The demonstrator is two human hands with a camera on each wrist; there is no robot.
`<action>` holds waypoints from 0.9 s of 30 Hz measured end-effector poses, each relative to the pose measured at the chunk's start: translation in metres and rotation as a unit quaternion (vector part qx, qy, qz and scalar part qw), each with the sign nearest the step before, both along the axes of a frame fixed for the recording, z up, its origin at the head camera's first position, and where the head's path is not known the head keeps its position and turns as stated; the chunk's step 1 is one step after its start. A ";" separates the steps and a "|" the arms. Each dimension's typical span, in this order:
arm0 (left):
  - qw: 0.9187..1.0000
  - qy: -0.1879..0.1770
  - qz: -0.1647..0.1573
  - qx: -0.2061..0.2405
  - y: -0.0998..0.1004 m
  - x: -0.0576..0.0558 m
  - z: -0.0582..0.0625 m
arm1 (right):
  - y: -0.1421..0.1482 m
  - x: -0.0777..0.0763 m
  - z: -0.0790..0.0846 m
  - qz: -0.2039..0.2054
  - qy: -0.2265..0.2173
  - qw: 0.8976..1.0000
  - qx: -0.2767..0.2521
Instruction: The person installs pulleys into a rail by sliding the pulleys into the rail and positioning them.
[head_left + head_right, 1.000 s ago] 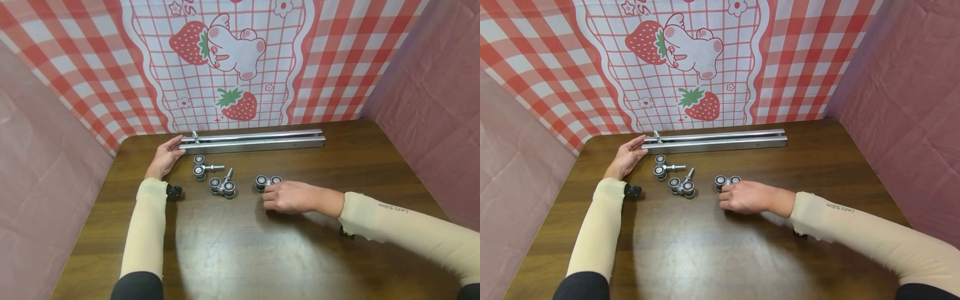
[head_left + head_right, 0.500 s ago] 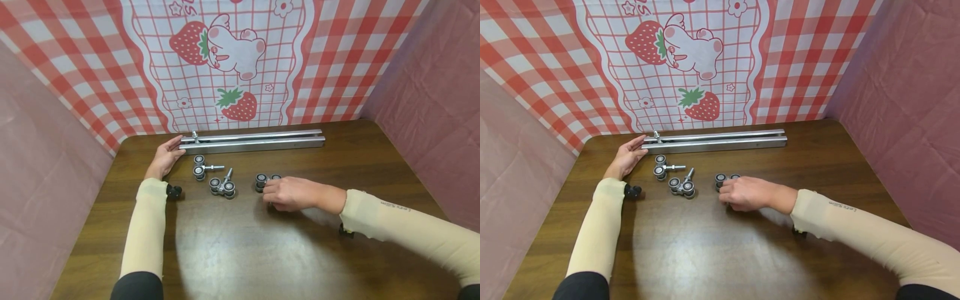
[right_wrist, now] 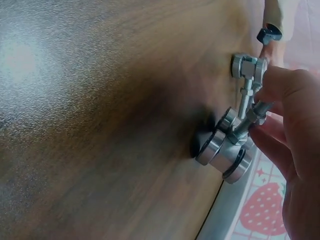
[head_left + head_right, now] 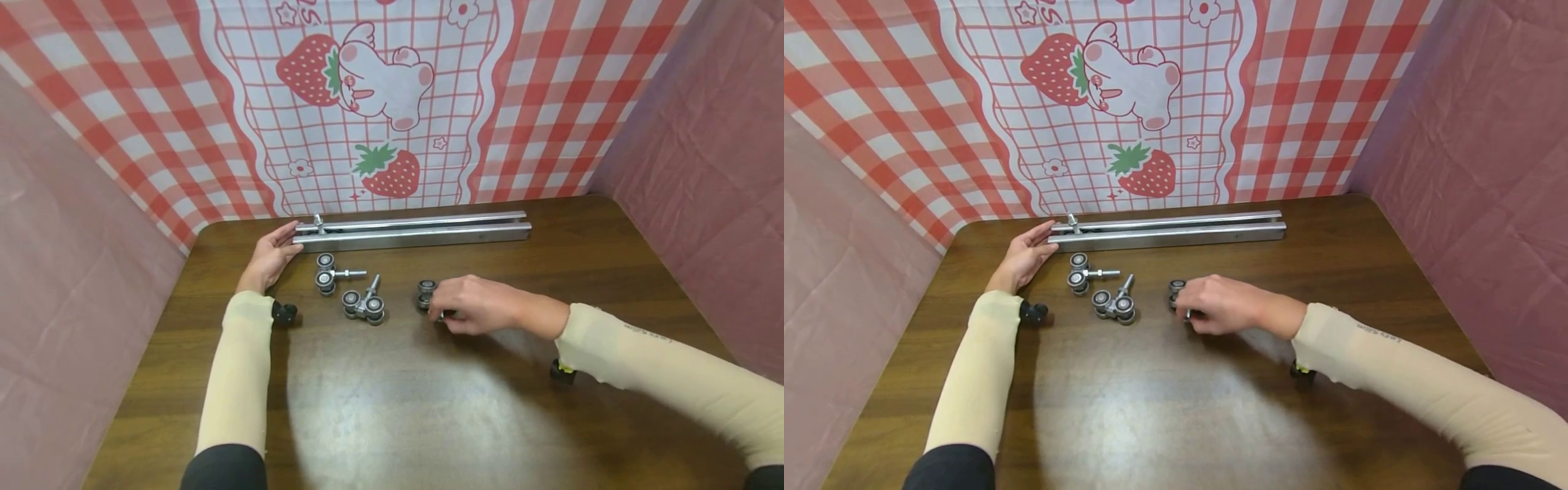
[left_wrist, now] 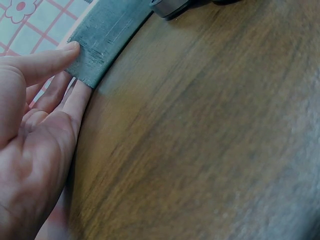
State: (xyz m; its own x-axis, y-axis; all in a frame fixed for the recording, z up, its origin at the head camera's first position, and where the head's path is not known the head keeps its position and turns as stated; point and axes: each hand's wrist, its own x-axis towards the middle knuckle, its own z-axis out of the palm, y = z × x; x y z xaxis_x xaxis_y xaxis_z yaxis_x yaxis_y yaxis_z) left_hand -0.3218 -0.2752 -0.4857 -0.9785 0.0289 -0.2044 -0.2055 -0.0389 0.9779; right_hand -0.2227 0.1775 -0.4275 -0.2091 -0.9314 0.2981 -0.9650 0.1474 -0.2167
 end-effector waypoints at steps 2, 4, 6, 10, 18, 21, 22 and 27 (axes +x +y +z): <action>1.000 0.002 0.002 -0.001 0.000 0.000 0.000 | 0.001 -0.002 0.000 -0.008 -0.021 1.000 -0.015; 1.000 0.003 0.002 -0.002 0.000 -0.001 0.000 | 0.002 -0.004 -0.001 -0.016 -0.037 0.999 -0.028; 1.000 0.003 0.002 -0.003 0.000 -0.001 0.000 | 0.002 -0.005 -0.002 -0.024 -0.052 0.998 -0.038; 1.000 0.002 0.003 0.002 0.000 -0.001 -0.001 | 0.004 -0.008 -0.004 -0.042 -0.071 0.995 -0.057; 1.000 0.002 0.006 -0.003 -0.001 -0.001 -0.002 | 0.006 -0.016 -0.006 -0.094 -0.122 0.983 -0.096; 1.000 0.004 0.006 -0.001 -0.001 -0.001 -0.002 | 0.007 -0.019 -0.005 -0.125 -0.147 0.976 -0.101; 1.000 0.005 0.006 -0.001 -0.001 -0.001 -0.002 | 0.008 -0.020 -0.005 -0.137 -0.150 0.974 -0.102; 1.000 0.002 0.008 0.002 -0.001 -0.001 -0.002 | 0.009 -0.026 -0.004 -0.189 -0.142 0.966 -0.103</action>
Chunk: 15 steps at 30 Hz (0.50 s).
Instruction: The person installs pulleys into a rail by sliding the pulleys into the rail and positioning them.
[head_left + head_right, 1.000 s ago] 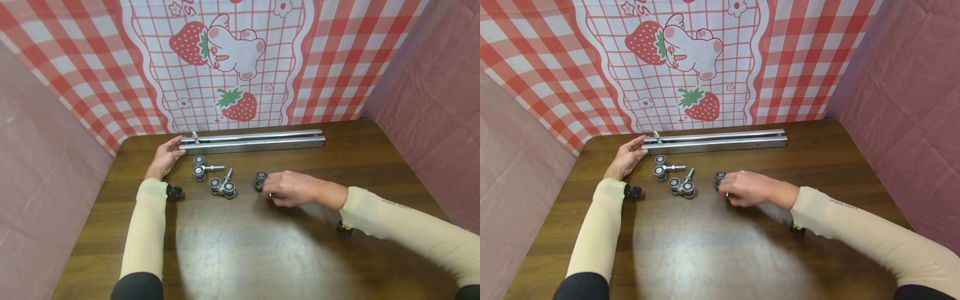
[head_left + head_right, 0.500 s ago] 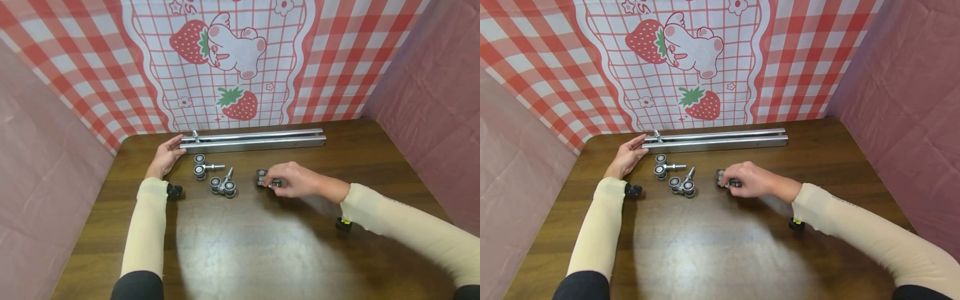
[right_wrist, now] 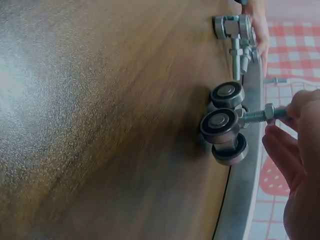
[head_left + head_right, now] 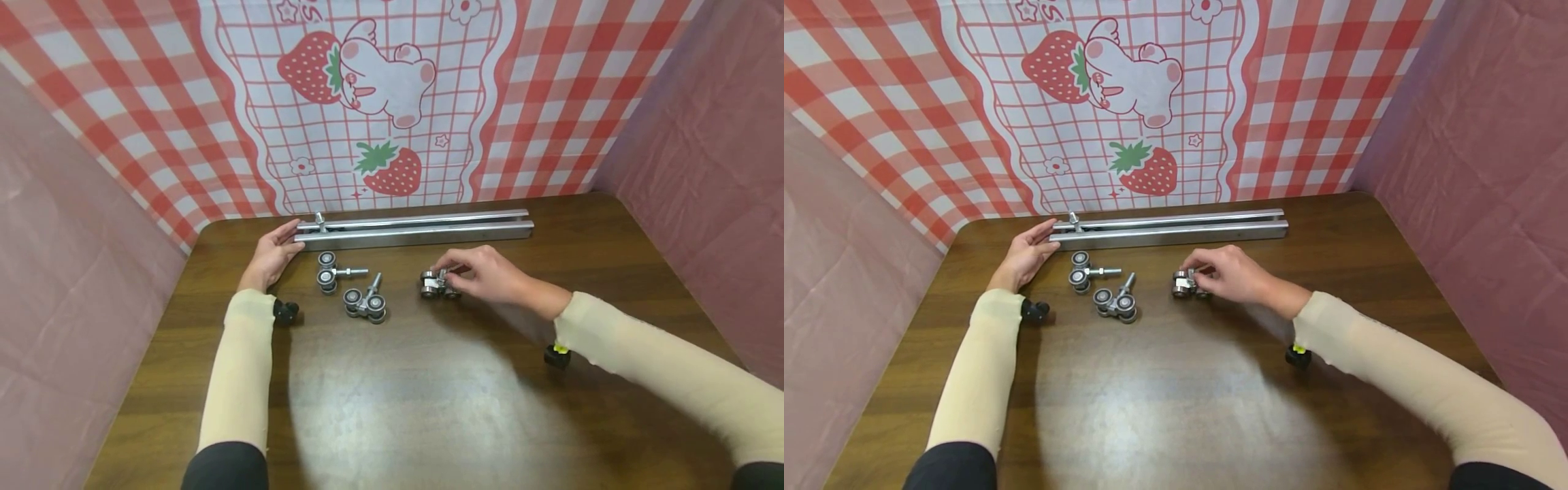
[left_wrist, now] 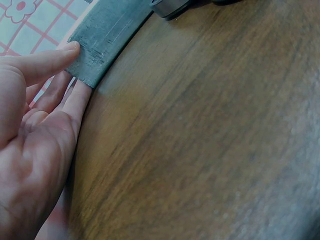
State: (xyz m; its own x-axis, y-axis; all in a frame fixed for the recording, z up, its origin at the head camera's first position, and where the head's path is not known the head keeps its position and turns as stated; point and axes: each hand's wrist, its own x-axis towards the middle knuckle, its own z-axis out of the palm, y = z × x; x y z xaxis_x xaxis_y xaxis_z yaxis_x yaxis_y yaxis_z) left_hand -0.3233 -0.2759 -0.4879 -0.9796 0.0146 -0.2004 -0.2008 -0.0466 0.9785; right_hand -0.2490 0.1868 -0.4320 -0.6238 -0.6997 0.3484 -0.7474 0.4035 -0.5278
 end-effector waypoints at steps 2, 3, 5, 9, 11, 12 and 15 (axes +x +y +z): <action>1.000 -0.001 -0.001 0.000 0.001 0.000 0.000 | 0.001 -0.002 -0.001 -0.013 -0.003 1.000 0.000; 1.000 -0.001 -0.001 0.001 0.001 0.000 0.001 | 0.001 -0.003 -0.001 -0.017 -0.004 1.000 0.000; 1.000 -0.002 -0.001 0.001 0.001 0.000 0.001 | 0.002 -0.003 -0.002 -0.022 -0.006 1.000 -0.001; 1.000 -0.001 -0.003 -0.006 0.002 0.001 0.002 | 0.003 -0.004 -0.002 -0.019 -0.007 1.000 -0.002; 1.000 -0.002 -0.003 -0.007 0.002 0.001 0.002 | 0.003 -0.004 -0.001 -0.018 -0.008 1.000 0.001; 1.000 -0.002 -0.003 -0.005 0.002 0.001 0.002 | 0.004 -0.004 0.000 -0.018 -0.009 1.000 0.002; 1.000 -0.003 -0.001 -0.002 0.001 0.001 0.002 | 0.004 -0.004 0.004 -0.021 -0.018 1.000 0.004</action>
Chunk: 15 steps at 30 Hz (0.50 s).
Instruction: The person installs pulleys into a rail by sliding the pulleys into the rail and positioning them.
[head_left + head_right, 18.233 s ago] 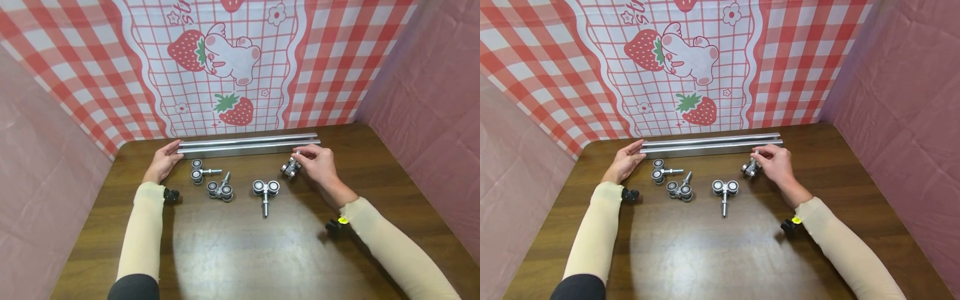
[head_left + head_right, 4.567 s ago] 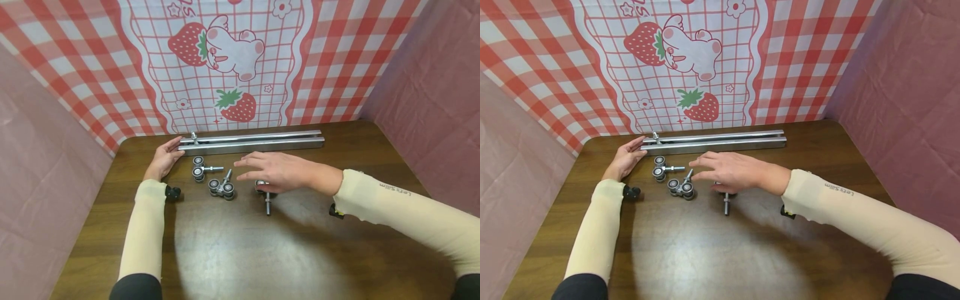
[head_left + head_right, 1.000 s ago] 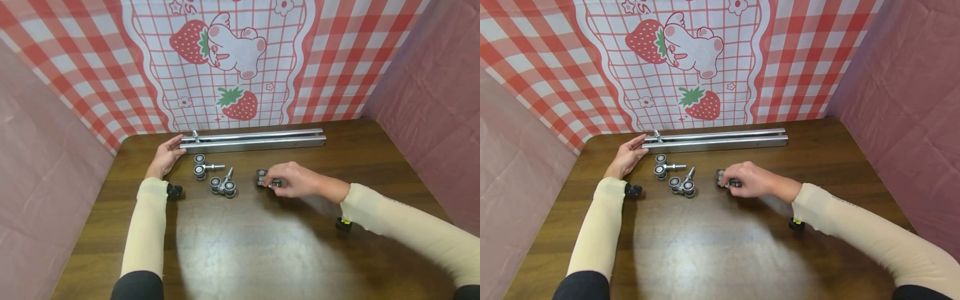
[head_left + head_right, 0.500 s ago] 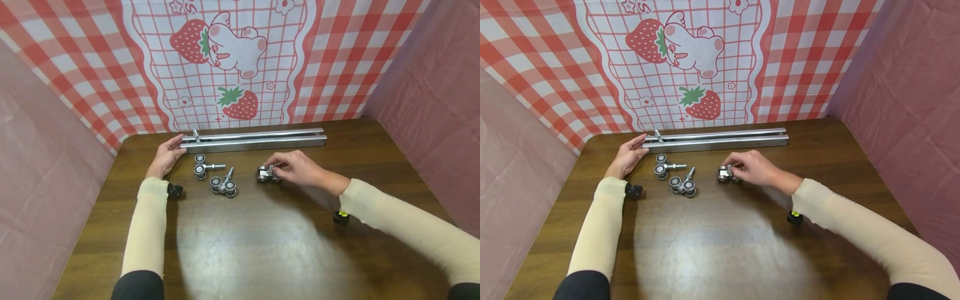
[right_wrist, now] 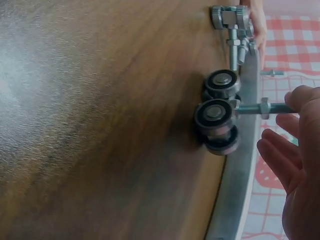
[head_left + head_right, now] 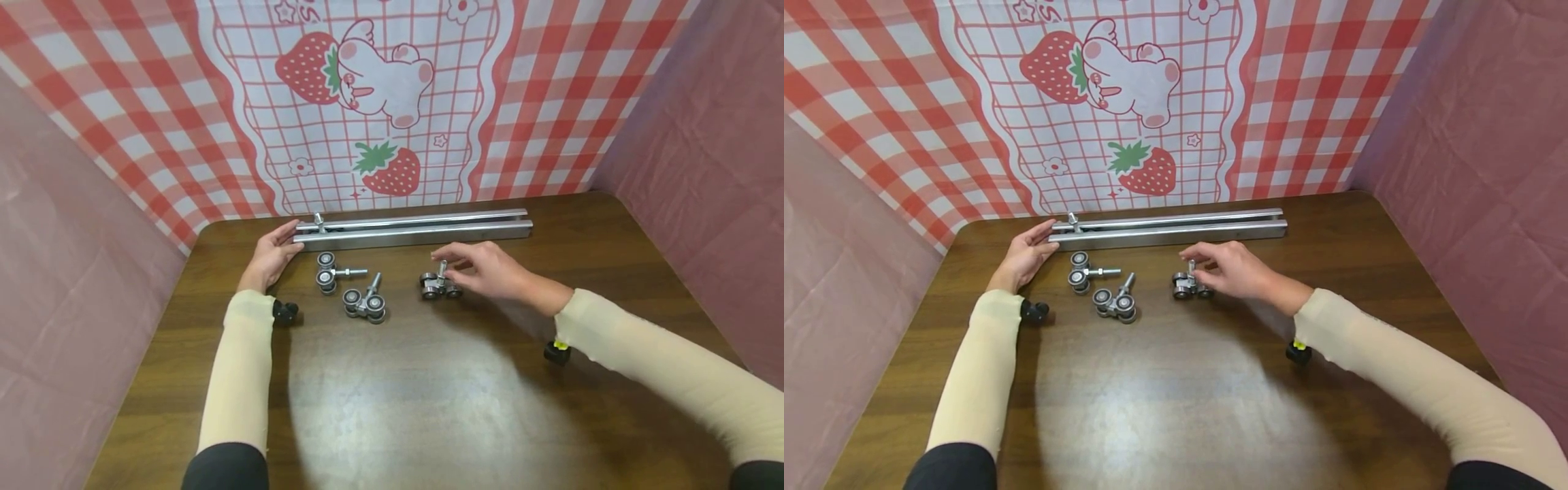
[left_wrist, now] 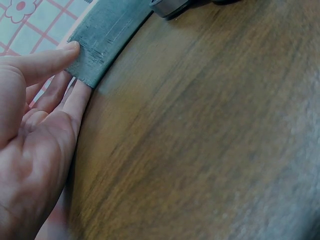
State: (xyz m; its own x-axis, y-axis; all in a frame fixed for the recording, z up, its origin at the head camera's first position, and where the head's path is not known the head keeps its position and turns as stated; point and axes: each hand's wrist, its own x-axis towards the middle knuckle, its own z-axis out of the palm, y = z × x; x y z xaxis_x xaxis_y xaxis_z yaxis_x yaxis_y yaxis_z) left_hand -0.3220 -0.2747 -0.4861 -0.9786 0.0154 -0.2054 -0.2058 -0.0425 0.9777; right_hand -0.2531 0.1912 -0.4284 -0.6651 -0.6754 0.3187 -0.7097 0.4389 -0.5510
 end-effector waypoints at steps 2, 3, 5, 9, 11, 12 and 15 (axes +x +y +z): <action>1.000 0.001 0.001 0.002 0.000 0.000 0.000 | 0.000 0.000 0.004 -0.005 -0.007 1.000 -0.002; 1.000 0.001 0.001 0.002 0.000 0.000 0.000 | 0.000 0.000 0.006 -0.006 -0.008 1.000 -0.007; 1.000 0.002 0.000 0.006 0.000 0.000 0.000 | 0.000 0.000 0.008 -0.011 -0.012 1.000 -0.015; 1.000 0.004 0.001 0.012 0.000 0.001 0.001 | -0.003 0.002 0.005 -0.024 -0.025 0.999 -0.038; 1.000 0.003 0.003 0.012 0.000 0.001 0.001 | -0.004 0.004 0.000 -0.034 -0.038 0.997 -0.049; 1.000 0.002 0.003 0.011 0.000 0.000 0.000 | -0.004 0.005 -0.003 -0.038 -0.040 0.997 -0.056; 1.000 -0.001 0.002 0.012 0.001 0.000 0.001 | -0.006 0.008 -0.011 -0.052 -0.035 0.995 -0.079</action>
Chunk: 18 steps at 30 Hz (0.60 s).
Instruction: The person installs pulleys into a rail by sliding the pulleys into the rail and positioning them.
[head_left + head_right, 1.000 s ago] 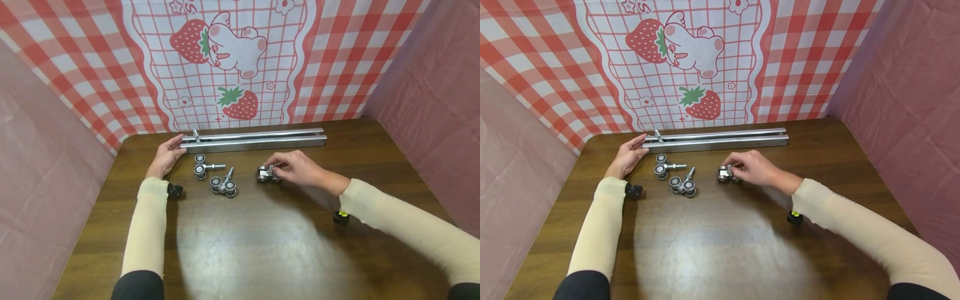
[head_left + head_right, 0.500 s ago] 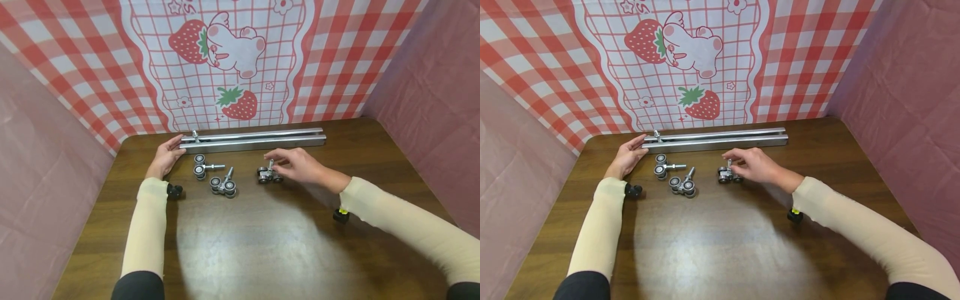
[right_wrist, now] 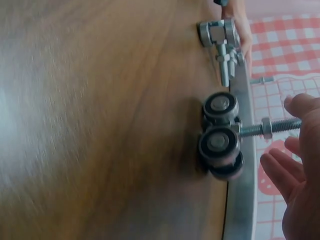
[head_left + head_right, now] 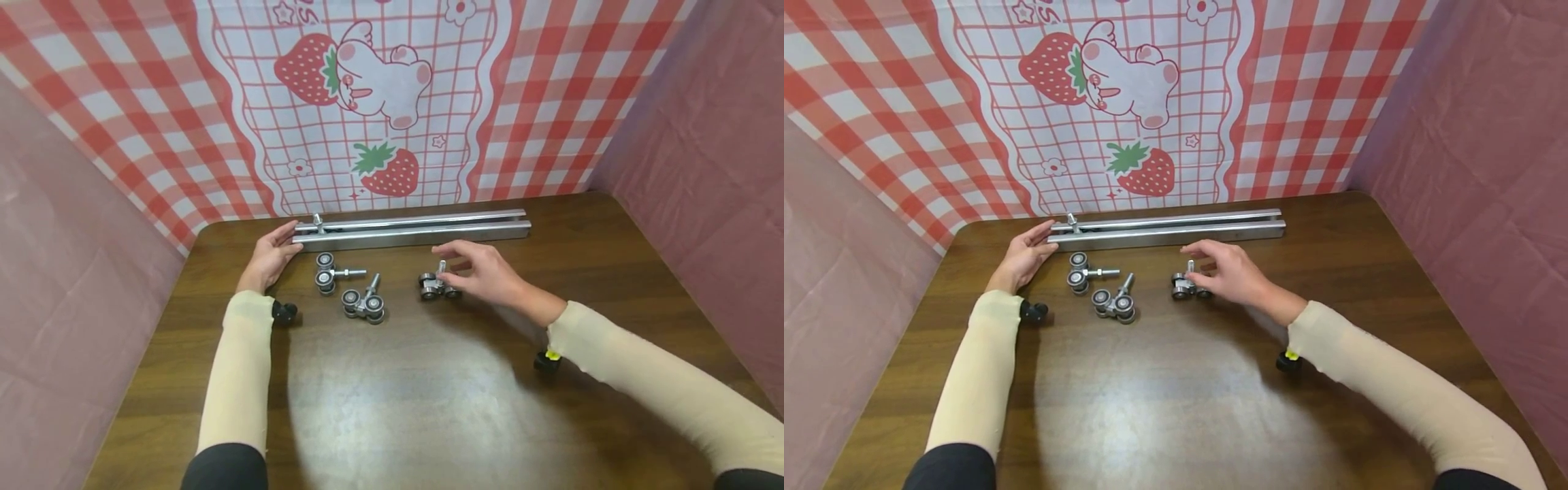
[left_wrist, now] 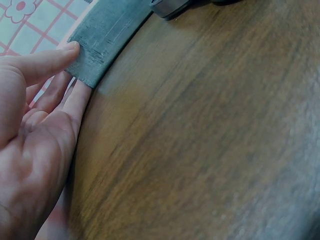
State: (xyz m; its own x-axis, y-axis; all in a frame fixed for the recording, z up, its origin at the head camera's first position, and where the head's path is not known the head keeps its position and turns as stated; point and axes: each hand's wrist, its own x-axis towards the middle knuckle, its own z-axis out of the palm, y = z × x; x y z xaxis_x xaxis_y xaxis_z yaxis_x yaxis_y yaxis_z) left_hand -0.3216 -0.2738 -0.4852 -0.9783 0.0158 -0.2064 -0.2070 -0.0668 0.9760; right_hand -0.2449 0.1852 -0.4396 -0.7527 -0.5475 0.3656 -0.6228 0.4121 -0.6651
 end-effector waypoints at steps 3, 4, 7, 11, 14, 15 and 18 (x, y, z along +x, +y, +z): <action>1.000 0.000 -0.002 -0.003 0.000 0.000 0.000 | -0.003 0.003 -0.006 -0.011 0.016 0.999 -0.030; 1.000 0.001 -0.002 -0.002 0.000 0.000 0.000 | -0.004 0.004 -0.008 -0.016 0.020 0.999 -0.039; 1.000 0.001 -0.003 -0.006 0.000 0.000 0.000 | -0.008 0.007 -0.011 -0.032 0.024 0.997 -0.059; 1.000 0.000 -0.003 -0.005 0.000 0.000 0.000 | -0.012 0.012 -0.015 -0.062 0.016 0.995 -0.075; 1.000 0.001 -0.002 -0.004 0.000 0.000 0.000 | -0.015 0.016 -0.018 -0.076 0.006 0.993 -0.087; 1.000 0.001 -0.003 -0.005 0.000 0.000 0.000 | -0.016 0.018 -0.020 -0.079 0.005 0.993 -0.088; 1.000 0.001 -0.003 -0.006 0.000 0.000 -0.001 | -0.018 0.021 -0.024 -0.082 0.004 0.992 -0.092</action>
